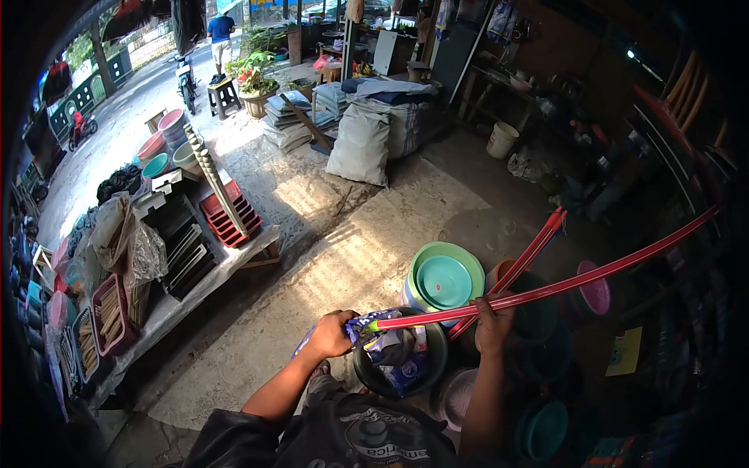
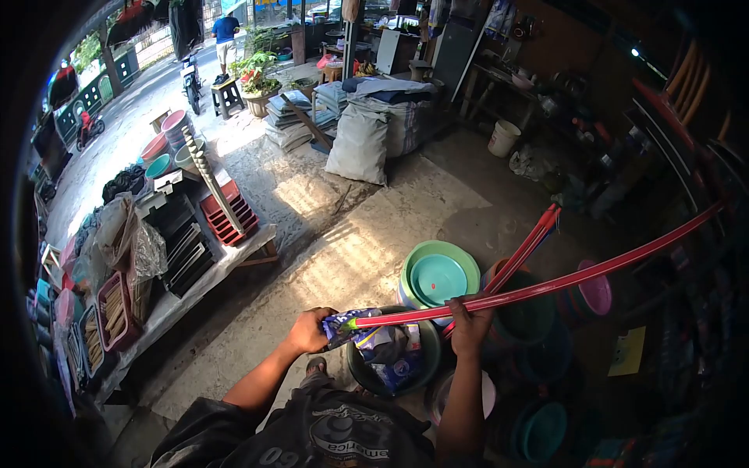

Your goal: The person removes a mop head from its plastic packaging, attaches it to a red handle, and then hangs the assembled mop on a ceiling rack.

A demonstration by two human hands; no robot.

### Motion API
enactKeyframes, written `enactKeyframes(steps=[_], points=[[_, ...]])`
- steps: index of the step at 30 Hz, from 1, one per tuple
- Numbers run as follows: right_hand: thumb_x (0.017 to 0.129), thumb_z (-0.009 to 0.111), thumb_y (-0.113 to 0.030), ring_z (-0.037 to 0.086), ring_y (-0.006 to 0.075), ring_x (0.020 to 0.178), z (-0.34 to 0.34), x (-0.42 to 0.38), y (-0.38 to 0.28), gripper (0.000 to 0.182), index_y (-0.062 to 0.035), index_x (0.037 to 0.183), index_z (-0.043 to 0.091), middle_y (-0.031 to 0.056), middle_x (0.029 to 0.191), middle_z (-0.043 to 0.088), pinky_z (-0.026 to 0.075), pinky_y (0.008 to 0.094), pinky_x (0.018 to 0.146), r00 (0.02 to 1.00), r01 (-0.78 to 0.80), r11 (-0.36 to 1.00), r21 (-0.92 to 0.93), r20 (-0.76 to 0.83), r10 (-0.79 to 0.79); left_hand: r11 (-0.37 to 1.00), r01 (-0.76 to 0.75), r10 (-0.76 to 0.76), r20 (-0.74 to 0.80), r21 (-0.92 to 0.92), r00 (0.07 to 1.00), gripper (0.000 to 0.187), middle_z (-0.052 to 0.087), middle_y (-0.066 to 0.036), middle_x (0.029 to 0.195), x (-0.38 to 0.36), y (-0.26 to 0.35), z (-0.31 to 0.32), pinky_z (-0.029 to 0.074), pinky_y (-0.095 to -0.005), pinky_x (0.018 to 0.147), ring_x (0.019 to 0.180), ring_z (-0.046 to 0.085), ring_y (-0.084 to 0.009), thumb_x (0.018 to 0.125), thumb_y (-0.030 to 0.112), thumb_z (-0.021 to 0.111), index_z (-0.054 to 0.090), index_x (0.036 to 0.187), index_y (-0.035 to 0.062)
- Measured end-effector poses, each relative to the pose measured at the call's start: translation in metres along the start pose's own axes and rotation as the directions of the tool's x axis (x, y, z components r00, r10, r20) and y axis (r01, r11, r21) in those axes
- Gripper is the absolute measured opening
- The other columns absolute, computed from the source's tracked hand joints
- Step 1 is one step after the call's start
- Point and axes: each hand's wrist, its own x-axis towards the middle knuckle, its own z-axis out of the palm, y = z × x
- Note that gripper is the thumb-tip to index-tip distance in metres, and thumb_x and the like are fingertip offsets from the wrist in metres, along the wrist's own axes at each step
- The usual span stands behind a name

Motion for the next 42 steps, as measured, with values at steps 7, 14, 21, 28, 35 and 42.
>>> enactKeyframes(steps=[7, 14, 21, 28, 35, 42], points=[[0.082, 0.061, 0.003, 0.061, 0.0273, 0.096, 0.034, 0.005, -0.059, 0.038, -0.0017, 0.113, 0.039, 0.0163, 0.097, 0.061, 0.052, 0.0390, 0.084, 0.948, -0.309, 0.833, 0.459, 0.084, 0.306, 0.999, -0.029, 0.030, -0.008, 0.013, 1.000, 0.033, 0.064, -0.019, 0.093, 0.001, 0.002, -0.004, 0.049, -0.0373, 0.078, 0.088, 0.061, -0.0349, 0.068, 0.016, 0.068, 0.063, 0.098, 0.0027], [0.084, 0.059, 0.000, 0.057, 0.0252, 0.105, 0.035, 0.002, -0.022, 0.032, -0.0027, 0.111, 0.042, 0.0166, 0.112, 0.057, 0.048, 0.0364, 0.084, 0.995, -0.066, 0.998, 0.024, -0.076, 0.067, 1.000, 0.014, -0.014, 0.023, -0.008, 1.000, 0.035, 0.063, -0.020, 0.094, -0.004, -0.001, 0.001, 0.049, -0.0398, 0.078, 0.090, 0.061, -0.0360, 0.070, 0.019, 0.066, 0.062, 0.102, 0.0055], [0.083, 0.057, 0.007, 0.062, 0.0251, 0.095, 0.042, 0.001, -0.020, 0.029, -0.0041, 0.106, 0.045, 0.0179, 0.104, 0.061, 0.050, 0.0342, 0.082, 0.966, -0.257, 0.925, 0.278, 0.047, 0.254, 0.996, 0.081, -0.080, 0.037, -0.043, 0.996, 0.042, 0.063, -0.021, 0.096, -0.010, -0.006, -0.005, 0.049, -0.0403, 0.078, 0.091, 0.061, -0.0362, 0.072, 0.032, 0.068, 0.062, 0.105, 0.0074], [0.080, 0.065, 0.000, 0.064, 0.0245, 0.088, 0.071, 0.004, -0.032, 0.041, -0.0032, 0.112, 0.040, 0.0183, 0.100, 0.062, 0.051, 0.0354, 0.080, 0.955, -0.289, 0.899, 0.328, 0.027, 0.297, 0.986, 0.159, -0.159, 0.014, -0.047, 0.987, 0.038, 0.064, -0.020, 0.093, -0.021, -0.014, -0.004, 0.049, -0.0411, 0.078, 0.090, 0.061, -0.0358, 0.073, 0.030, 0.067, 0.063, 0.105, 0.0082], [0.077, 0.063, 0.011, 0.064, 0.0245, 0.088, 0.057, -0.004, 0.011, 0.034, -0.0025, 0.104, 0.046, 0.0163, 0.094, 0.063, 0.054, 0.0348, 0.078, 0.945, -0.307, 0.902, 0.302, -0.018, 0.328, 0.983, 0.184, -0.184, 0.040, 0.022, 0.982, 0.037, 0.064, -0.020, 0.091, -0.023, -0.017, -0.006, 0.049, -0.0421, 0.078, 0.088, 0.061, -0.0371, 0.073, 0.029, 0.067, 0.063, 0.104, 0.0092], [0.080, 0.062, 0.007, 0.064, 0.0219, 0.082, 0.051, -0.011, 0.001, 0.033, -0.0031, 0.105, 0.043, 0.0135, 0.089, 0.062, 0.055, 0.0304, 0.071, 0.951, -0.302, 0.907, 0.294, 0.029, 0.307, 0.974, 0.218, -0.223, 0.095, 0.056, 0.970, 0.039, 0.064, -0.020, 0.089, -0.024, -0.011, 0.003, 0.049, -0.0418, 0.076, 0.088, 0.061, -0.0375, 0.071, 0.033, 0.069, 0.064, 0.102, 0.0096]])
